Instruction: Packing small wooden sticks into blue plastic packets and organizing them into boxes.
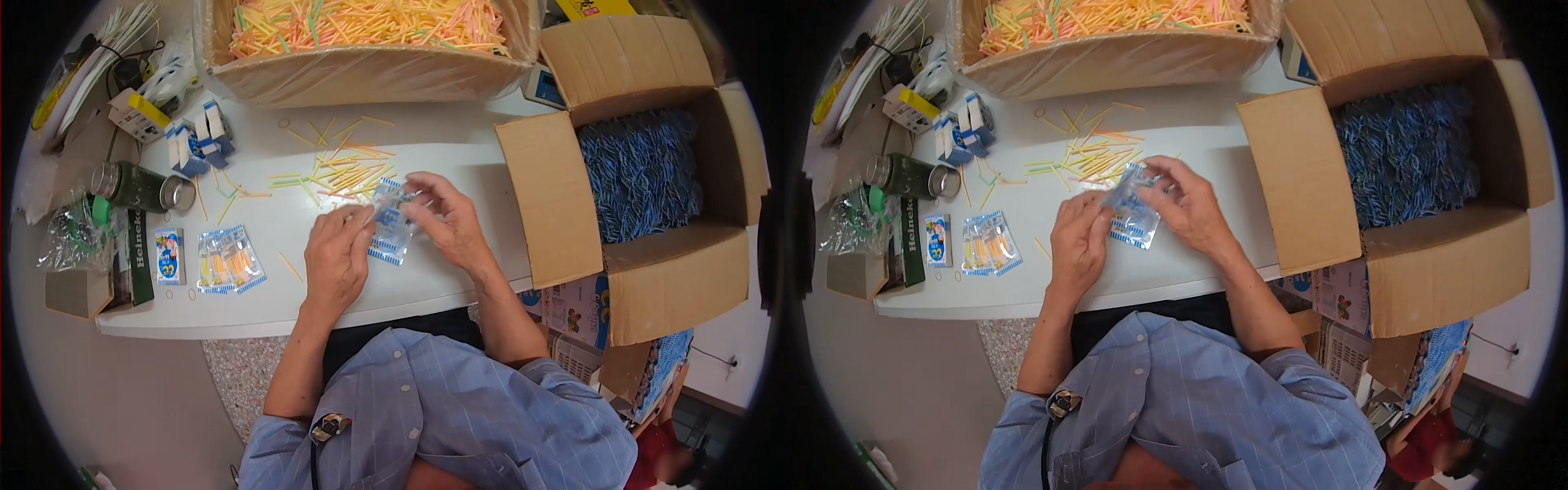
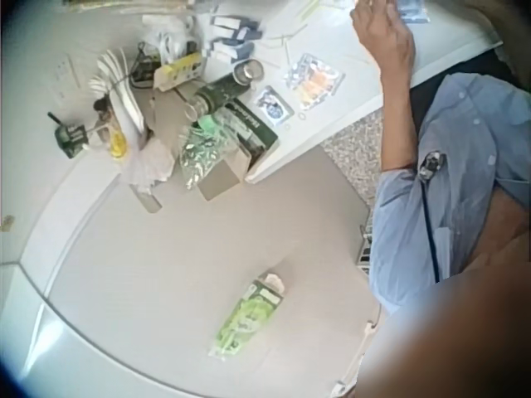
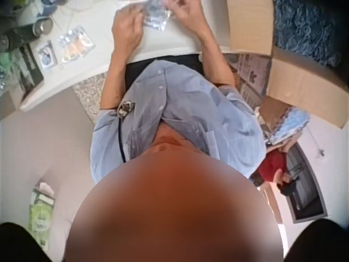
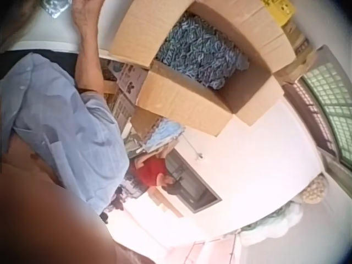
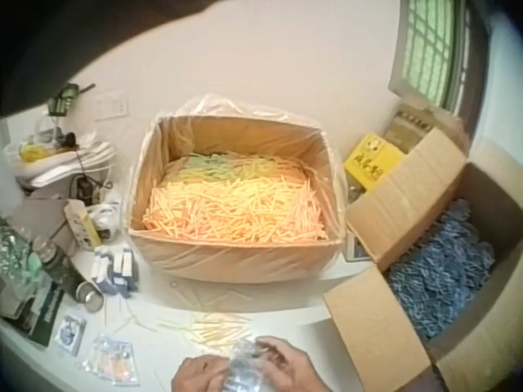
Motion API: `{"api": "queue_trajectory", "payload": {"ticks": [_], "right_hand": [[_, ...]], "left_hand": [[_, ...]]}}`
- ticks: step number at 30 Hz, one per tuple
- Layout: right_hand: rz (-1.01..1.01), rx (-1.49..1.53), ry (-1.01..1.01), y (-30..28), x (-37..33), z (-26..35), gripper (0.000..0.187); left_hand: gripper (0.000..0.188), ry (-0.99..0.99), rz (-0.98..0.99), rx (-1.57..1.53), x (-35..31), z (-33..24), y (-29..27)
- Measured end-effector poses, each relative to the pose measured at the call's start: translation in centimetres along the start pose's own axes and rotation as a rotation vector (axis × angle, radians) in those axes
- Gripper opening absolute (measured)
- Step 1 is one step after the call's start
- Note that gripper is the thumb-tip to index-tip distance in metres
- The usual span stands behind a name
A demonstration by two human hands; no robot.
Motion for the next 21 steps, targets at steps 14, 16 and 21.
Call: {"api": "queue_trajectory", "payload": {"ticks": [14,16,21], "right_hand": [[-0.209,-0.615,-0.413,-2.0,5.0,13.2,0.013],[-0.303,-0.862,-0.433,-4.3,8.6,17.7,0.021],[-0.163,-1.294,-0.202,-9.5,20.2,17.3,0.05]], "left_hand": [[0.014,-0.563,-0.032,-0.694,-0.2,2.9,-0.9],[0.014,-0.521,-0.05,-0.724,0.0,2.8,-0.7],[0.014,-0.512,-0.023,-0.802,0.2,2.2,0.0]]}}
Point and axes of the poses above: each hand's wrist, its own x-axis towards the middle knuckle, its own y-axis out of the palm, z = x × y, the point moved 3 cm from there along x, towards the middle knuckle, and after that the axes turned 9 degrees about x, right-handed, at the moved point
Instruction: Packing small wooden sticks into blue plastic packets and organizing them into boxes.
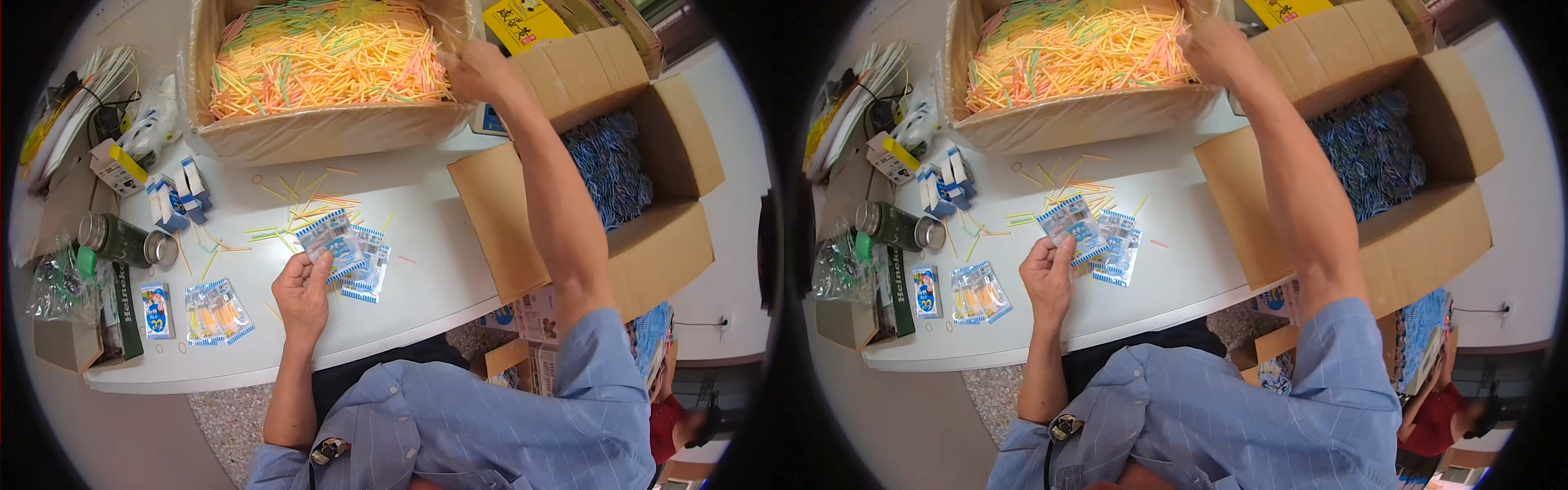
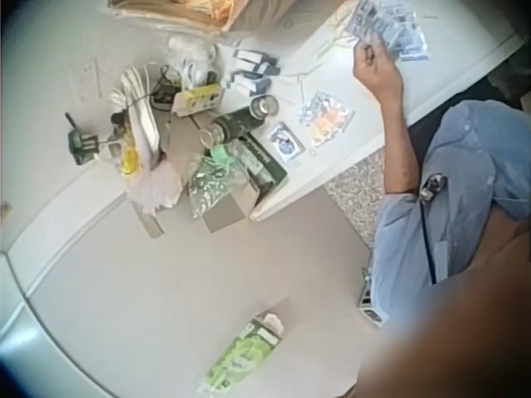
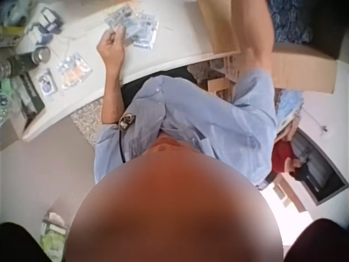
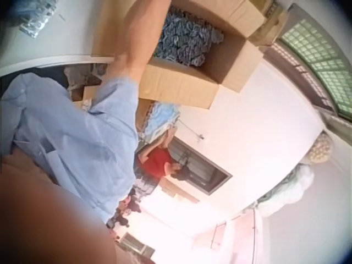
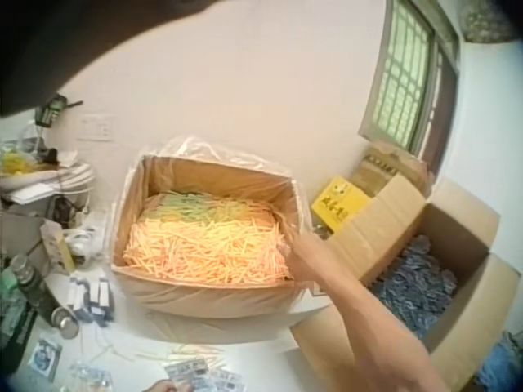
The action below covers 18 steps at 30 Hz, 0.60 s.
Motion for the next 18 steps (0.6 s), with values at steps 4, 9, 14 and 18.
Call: {"api": "queue_trajectory", "payload": {"ticks": [4,9,14,18], "right_hand": [[0.167,-0.159,0.079,2.5,2.4,0.8,0.062],[0.246,-0.259,0.194,4.6,2.7,1.7,0.066],[0.363,-0.256,0.246,7.0,5.0,-3.8,0.057],[0.289,-0.17,0.388,6.7,2.8,0.2,0.053]], "left_hand": [[0.015,-0.03,-0.019,-0.028,-0.7,1.2,-0.8],[0.015,-0.023,-0.033,-0.031,-1.3,2.0,-0.9],[0.017,-0.021,0.053,0.014,-0.9,2.1,0.1],[0.017,-0.036,0.049,0.018,-1.5,1.8,-0.2]]}}
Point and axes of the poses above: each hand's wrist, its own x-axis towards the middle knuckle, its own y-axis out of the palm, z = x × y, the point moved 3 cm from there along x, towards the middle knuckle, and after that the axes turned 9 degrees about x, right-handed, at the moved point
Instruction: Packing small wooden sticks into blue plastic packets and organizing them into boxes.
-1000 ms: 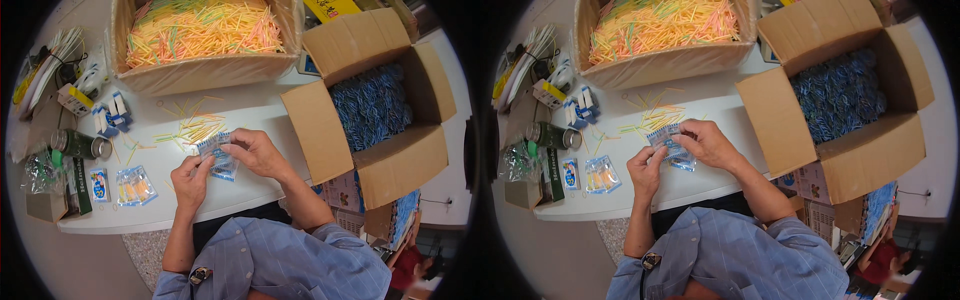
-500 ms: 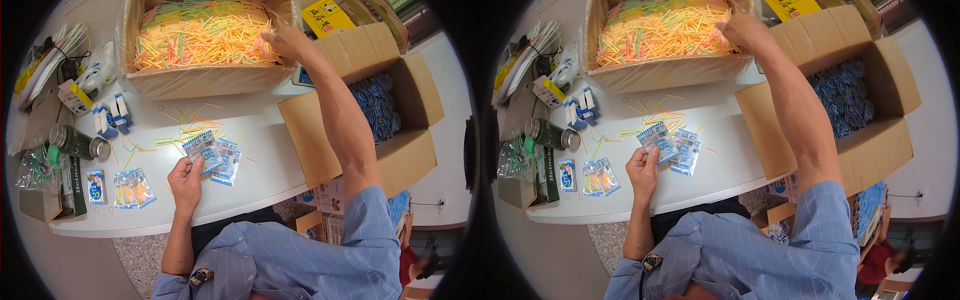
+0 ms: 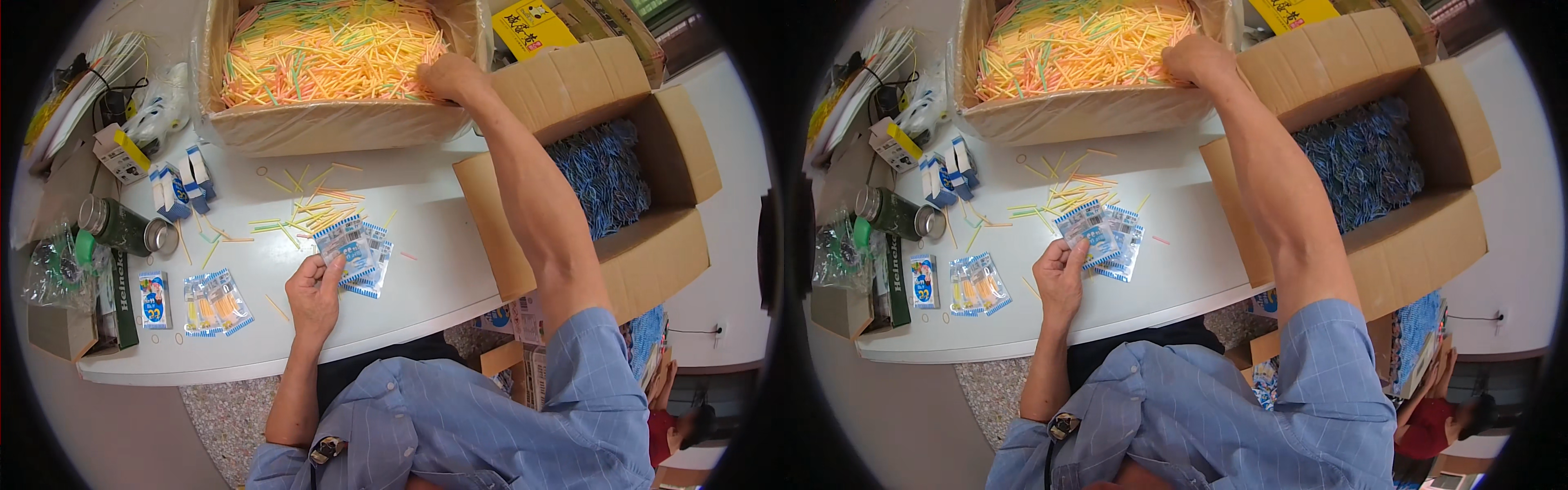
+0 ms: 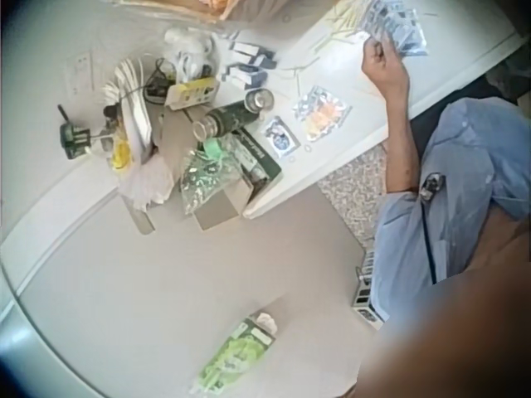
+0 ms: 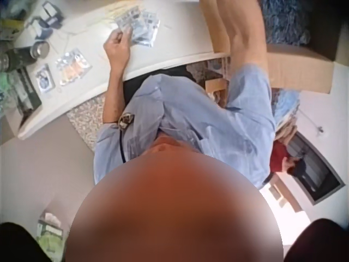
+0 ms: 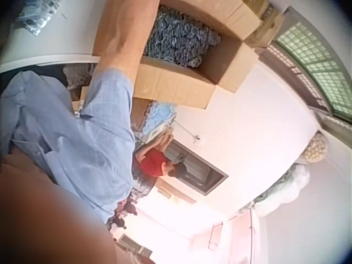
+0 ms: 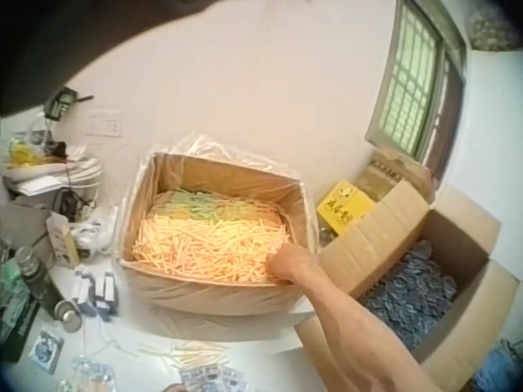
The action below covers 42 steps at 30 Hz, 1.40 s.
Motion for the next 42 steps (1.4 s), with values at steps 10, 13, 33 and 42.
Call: {"api": "queue_trajectory", "payload": {"ticks": [10,13,33,42], "right_hand": [[-0.083,-0.014,-0.006,-1.1,-1.8,0.8,0.039],[-0.08,-0.068,-0.046,-1.1,-1.6,0.9,0.034],[-0.223,0.315,-0.655,-6.9,3.8,-3.5,0.031],[0.243,1.059,-0.459,-6.3,-5.8,2.6,0.026]], "left_hand": [[0.015,-0.013,-0.006,0.007,-0.6,0.5,-0.5],[0.016,-0.003,-0.013,0.011,-0.6,0.4,-0.7],[0.017,0.133,-0.305,-0.067,2.0,-3.8,-4.6],[0.019,-0.063,-0.33,0.279,1.0,0.4,-7.6]]}}
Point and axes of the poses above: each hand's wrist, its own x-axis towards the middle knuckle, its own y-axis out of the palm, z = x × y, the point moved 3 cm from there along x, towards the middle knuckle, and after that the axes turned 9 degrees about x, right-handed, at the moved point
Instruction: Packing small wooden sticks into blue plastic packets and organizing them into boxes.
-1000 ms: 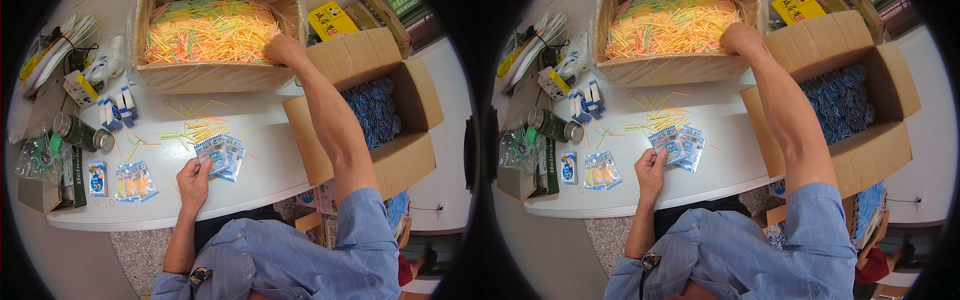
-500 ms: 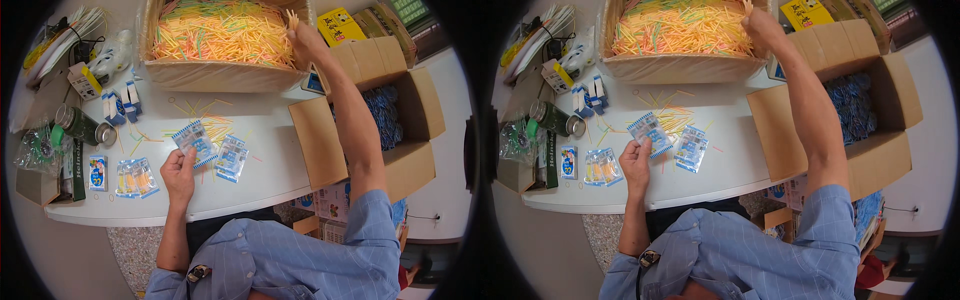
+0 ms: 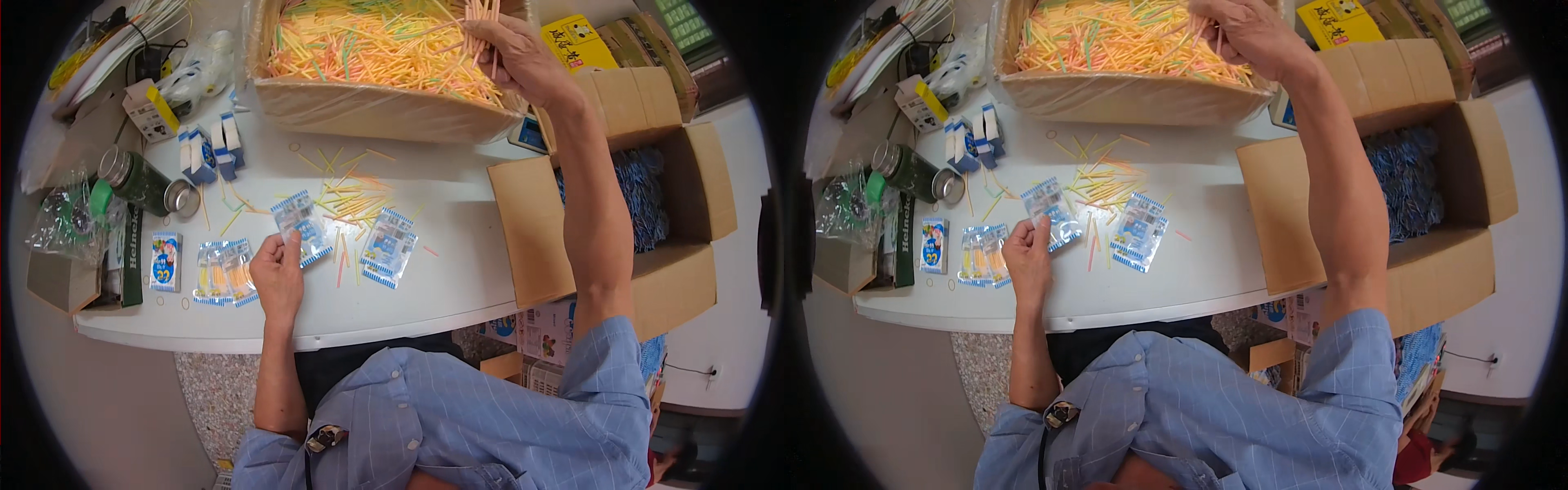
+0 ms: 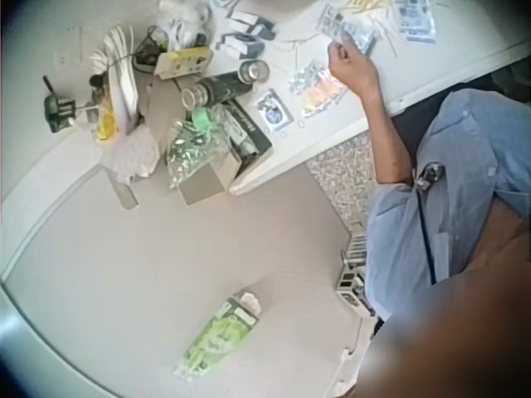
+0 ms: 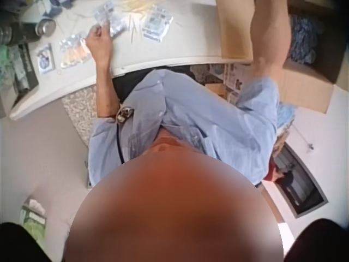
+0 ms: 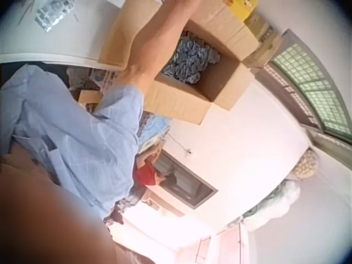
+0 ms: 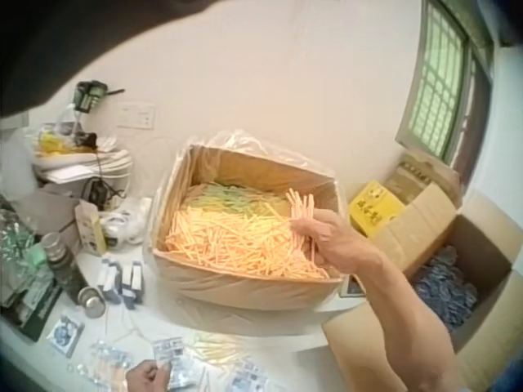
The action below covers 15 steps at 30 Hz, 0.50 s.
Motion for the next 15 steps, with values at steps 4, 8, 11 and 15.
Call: {"api": "queue_trajectory", "payload": {"ticks": [4,8,11,15], "right_hand": [[0.148,0.042,0.011,5.6,-3.4,1.0,0.026],[0.598,-0.161,-0.001,11.9,-5.6,-2.2,0.032],[0.602,-0.745,-0.054,16.5,-5.8,-7.7,0.025],[0.597,-1.033,-0.135,20.5,-5.5,-14.2,0.021]], "left_hand": [[0.016,-0.041,-0.212,-0.328,-0.5,0.5,-1.8],[0.015,-0.084,-0.283,-0.623,-0.2,0.8,-1.2],[0.017,-0.06,-0.288,-0.643,-0.1,1.0,2.1],[0.02,-0.008,-0.31,-0.549,-0.2,1.6,4.6]]}}
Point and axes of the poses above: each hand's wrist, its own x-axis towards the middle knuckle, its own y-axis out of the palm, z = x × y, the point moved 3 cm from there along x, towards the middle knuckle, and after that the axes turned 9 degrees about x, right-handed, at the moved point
